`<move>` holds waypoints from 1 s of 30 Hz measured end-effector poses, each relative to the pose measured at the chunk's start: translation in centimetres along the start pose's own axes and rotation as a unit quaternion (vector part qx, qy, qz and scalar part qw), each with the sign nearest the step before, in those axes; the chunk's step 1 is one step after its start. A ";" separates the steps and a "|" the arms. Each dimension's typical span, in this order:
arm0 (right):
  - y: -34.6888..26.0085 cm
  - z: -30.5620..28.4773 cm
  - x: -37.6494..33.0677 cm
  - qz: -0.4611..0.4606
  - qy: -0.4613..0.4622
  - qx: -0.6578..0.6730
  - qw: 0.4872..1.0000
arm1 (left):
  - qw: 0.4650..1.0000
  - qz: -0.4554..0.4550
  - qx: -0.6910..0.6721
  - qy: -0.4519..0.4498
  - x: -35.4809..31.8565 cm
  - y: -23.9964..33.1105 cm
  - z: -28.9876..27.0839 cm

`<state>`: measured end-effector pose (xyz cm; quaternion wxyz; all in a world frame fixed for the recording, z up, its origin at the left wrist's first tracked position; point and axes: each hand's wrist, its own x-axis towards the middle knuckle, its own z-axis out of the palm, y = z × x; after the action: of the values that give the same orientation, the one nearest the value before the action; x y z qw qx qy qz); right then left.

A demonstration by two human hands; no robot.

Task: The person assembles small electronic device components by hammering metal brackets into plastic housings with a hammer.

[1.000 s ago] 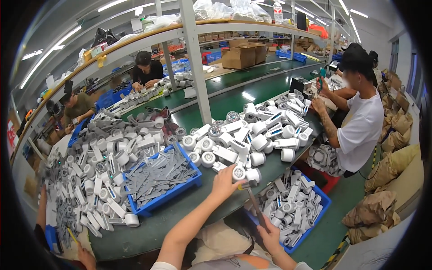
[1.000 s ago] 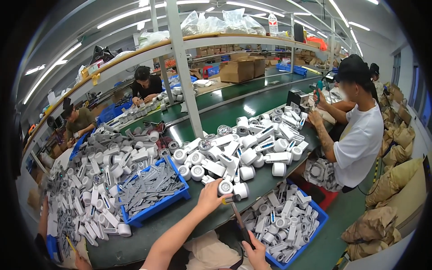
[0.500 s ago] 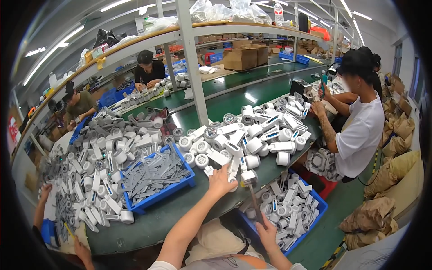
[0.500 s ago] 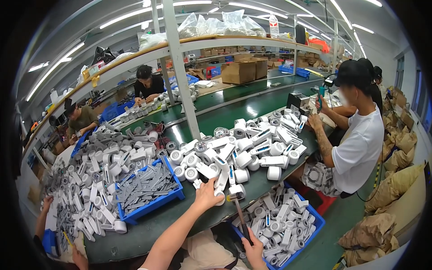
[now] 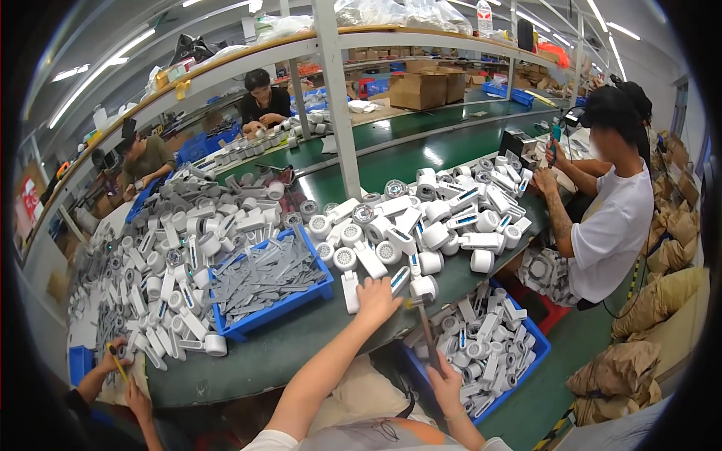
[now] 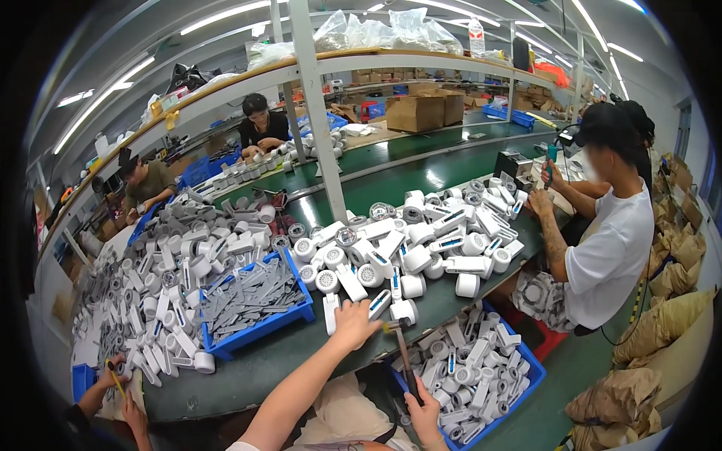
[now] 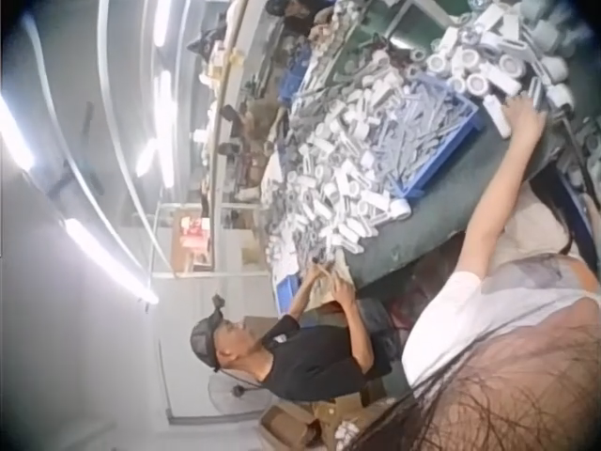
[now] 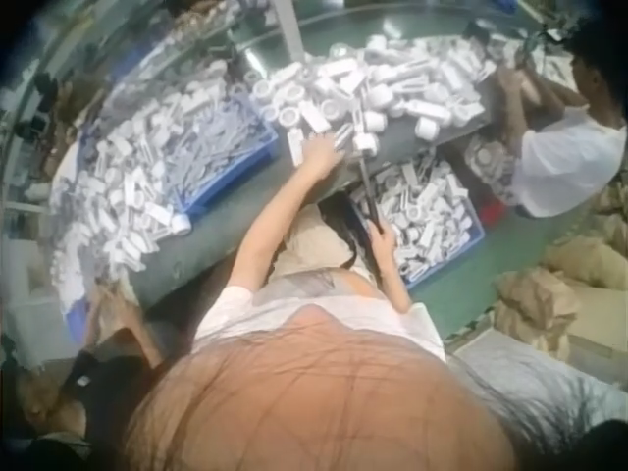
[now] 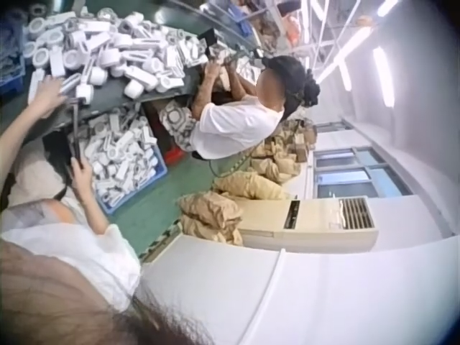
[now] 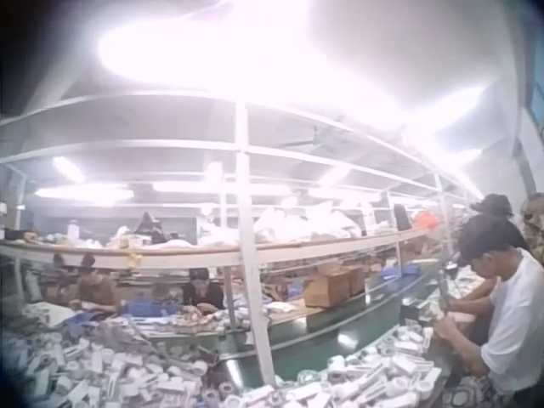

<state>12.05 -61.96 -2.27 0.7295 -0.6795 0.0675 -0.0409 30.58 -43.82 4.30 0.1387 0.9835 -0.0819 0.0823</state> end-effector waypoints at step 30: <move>-2.3 5.9 0.4 0.037 -0.193 -0.009 0.980 | 0.945 -0.235 -0.084 0.212 -24.0 -16.6 -6.4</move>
<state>13.44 -56.38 0.41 0.7239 -0.6778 -0.0487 0.1188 9.35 -22.96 1.62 0.2500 0.9196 0.1763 0.2463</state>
